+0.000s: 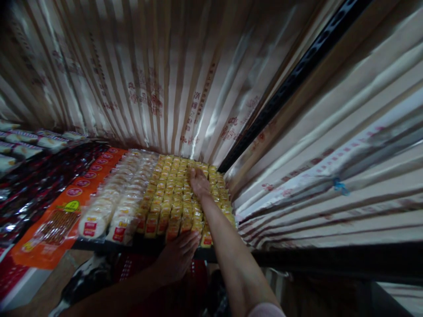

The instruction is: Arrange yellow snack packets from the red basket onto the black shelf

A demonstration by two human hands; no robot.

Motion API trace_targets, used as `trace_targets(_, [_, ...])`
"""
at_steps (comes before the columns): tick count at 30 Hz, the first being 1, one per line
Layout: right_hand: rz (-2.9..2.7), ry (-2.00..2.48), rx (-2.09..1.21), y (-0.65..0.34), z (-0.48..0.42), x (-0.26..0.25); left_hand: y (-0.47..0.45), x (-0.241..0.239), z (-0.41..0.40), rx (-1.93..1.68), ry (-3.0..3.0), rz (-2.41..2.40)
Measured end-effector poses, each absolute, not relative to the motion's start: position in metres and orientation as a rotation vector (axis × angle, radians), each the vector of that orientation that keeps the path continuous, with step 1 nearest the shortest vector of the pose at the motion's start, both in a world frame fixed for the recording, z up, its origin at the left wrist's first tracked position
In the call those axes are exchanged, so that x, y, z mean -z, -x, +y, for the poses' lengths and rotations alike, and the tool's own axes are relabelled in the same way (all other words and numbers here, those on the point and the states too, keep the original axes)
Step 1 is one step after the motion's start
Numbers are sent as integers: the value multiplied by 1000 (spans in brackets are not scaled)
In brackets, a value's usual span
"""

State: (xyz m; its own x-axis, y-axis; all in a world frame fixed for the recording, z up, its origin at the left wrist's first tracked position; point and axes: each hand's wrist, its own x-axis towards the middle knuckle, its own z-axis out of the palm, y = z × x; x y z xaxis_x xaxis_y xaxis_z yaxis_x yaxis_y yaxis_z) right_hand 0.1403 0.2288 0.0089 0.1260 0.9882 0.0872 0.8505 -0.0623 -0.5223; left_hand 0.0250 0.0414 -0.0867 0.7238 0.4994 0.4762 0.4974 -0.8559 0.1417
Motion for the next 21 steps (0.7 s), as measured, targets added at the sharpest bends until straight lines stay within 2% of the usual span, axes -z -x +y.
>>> trace_targets(4, [-1774, 1904, -441, -144, 229, -12, -24, 83, 41, -827, -2890, 851])
trace_targets(9, [-1798, 1842, -310, -150, 228, -19, -22, 80, 42, -812, -2882, 851])
trace_targets(15, [-1820, 2024, -440, -145, 230, -24, -22, 80, 42, -783, -2872, 831])
trace_targets(21, [-1711, 1912, -424, -148, 212, -31, -21, 76, 42, -783, -2851, 821])
